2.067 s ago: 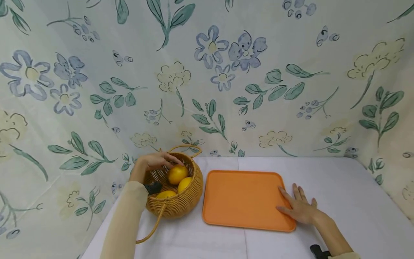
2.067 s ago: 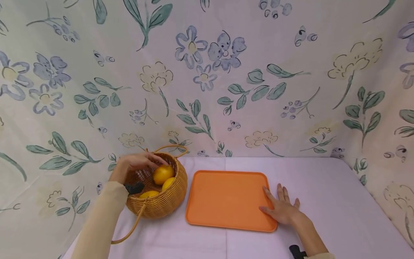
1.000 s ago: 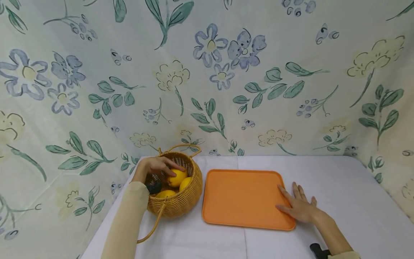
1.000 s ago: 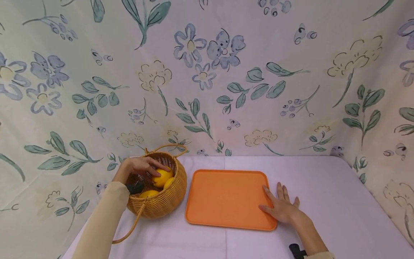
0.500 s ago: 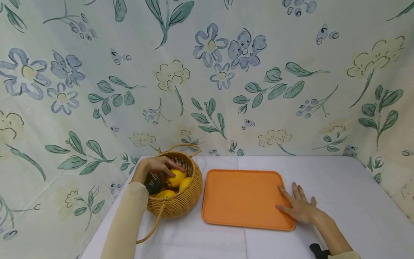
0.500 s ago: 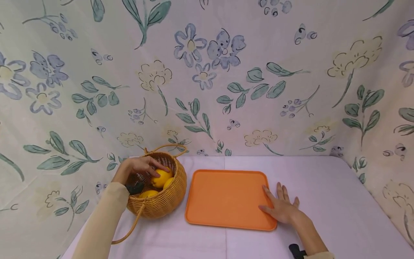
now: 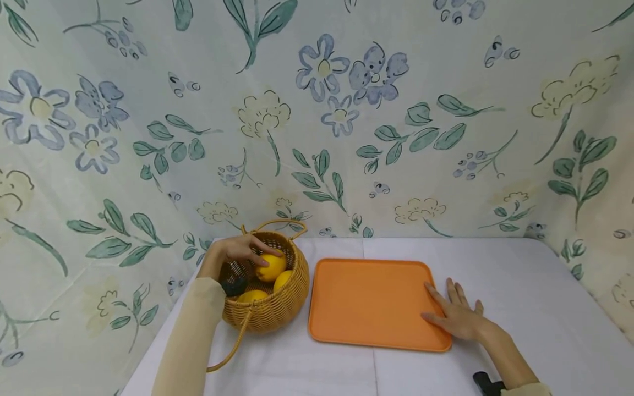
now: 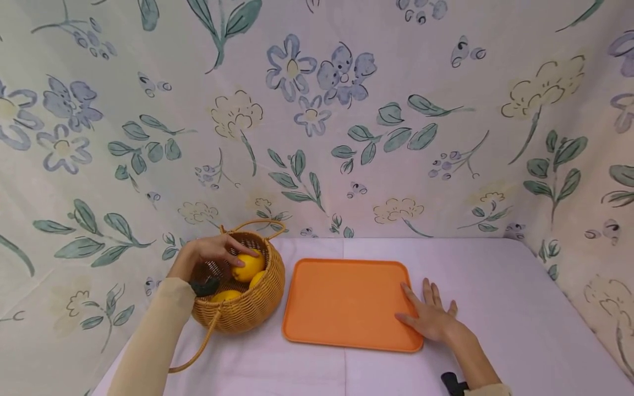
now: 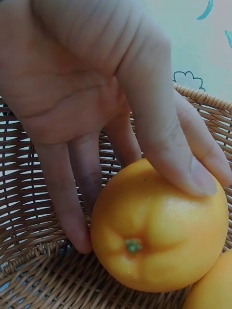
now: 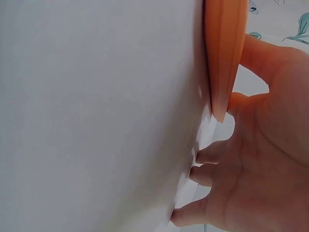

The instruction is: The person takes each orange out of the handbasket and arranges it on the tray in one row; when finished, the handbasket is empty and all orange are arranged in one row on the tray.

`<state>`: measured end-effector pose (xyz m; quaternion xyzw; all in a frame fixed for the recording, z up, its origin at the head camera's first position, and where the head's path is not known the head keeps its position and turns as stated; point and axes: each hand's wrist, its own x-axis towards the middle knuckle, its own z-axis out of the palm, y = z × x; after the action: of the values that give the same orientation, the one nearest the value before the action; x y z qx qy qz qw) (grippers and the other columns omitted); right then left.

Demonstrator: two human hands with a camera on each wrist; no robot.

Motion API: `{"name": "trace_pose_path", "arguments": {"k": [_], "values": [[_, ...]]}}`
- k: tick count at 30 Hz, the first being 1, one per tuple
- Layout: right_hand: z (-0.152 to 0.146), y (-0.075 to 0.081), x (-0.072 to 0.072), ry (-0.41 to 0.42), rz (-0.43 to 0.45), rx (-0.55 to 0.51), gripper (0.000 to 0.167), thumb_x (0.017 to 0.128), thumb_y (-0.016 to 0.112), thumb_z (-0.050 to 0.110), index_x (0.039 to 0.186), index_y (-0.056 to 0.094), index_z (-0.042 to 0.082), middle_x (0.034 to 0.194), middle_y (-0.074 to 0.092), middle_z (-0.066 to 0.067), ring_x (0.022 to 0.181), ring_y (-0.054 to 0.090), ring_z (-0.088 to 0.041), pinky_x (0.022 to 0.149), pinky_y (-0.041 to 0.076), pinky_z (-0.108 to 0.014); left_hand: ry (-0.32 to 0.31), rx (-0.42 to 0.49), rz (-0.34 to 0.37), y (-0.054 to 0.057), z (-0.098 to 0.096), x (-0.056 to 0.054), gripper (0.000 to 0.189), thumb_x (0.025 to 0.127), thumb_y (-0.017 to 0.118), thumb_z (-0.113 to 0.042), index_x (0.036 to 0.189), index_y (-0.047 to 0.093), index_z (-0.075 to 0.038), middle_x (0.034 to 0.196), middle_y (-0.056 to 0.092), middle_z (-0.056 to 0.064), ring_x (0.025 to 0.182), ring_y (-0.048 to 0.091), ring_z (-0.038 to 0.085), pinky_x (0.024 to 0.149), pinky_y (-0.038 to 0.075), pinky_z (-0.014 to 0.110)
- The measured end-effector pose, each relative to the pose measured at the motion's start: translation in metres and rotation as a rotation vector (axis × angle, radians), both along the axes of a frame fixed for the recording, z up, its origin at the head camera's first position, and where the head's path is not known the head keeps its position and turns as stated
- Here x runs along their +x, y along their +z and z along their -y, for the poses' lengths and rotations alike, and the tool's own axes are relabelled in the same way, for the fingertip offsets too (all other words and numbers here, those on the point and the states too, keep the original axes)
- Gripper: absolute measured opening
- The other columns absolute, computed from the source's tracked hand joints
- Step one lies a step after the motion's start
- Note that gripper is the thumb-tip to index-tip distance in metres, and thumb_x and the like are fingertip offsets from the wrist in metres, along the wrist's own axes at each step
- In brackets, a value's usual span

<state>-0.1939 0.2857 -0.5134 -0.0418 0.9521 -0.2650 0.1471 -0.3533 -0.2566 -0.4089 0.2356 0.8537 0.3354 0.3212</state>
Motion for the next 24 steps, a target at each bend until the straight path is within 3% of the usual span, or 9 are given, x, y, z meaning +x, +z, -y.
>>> {"name": "trace_pose_path", "arguments": {"k": [4,12,20,24], "values": [[0.002,0.005,0.001,0.006,0.016,0.019,0.094,0.098,0.059,0.059,0.162,0.021,0.002,0.159,-0.013,-0.047,0.146,-0.013,-0.068,0.101,-0.014,-0.091,0.021,0.004,0.052,0.002,0.000,0.000,0.044,0.097,0.073,-0.021,0.141,0.066,-0.017,0.149,0.059,0.016,0.106,0.067,0.017,0.090,0.062,0.041],[-0.003,-0.005,-0.001,-0.001,0.002,0.002,0.099,0.094,0.058,0.068,0.163,0.021,0.008,0.162,-0.014,-0.044,0.148,-0.013,-0.066,0.101,-0.019,-0.089,0.044,0.004,0.046,0.014,0.001,0.004,0.041,0.095,0.075,-0.021,0.136,0.070,-0.021,0.148,0.060,0.012,0.104,0.063,0.018,0.087,0.061,0.039],[0.002,0.007,-0.001,0.009,0.024,0.011,0.097,0.096,0.060,0.062,0.163,0.021,0.004,0.160,-0.014,-0.046,0.146,-0.014,-0.067,0.101,-0.015,-0.090,0.013,0.095,0.067,0.038,0.003,0.013,0.042,0.097,0.072,-0.015,0.139,0.068,-0.016,0.150,0.057,0.015,0.110,0.067,0.021,0.092,0.062,0.045],[0.004,0.011,0.001,0.011,0.028,0.049,0.094,0.098,0.059,0.061,0.162,0.021,0.003,0.160,-0.013,-0.047,0.146,-0.011,-0.068,0.103,-0.010,-0.091,-0.010,0.163,0.009,0.049,0.005,0.015,0.045,0.097,0.072,-0.014,0.141,0.065,-0.013,0.148,0.059,0.018,0.106,0.069,0.022,0.090,0.063,0.047]]}}
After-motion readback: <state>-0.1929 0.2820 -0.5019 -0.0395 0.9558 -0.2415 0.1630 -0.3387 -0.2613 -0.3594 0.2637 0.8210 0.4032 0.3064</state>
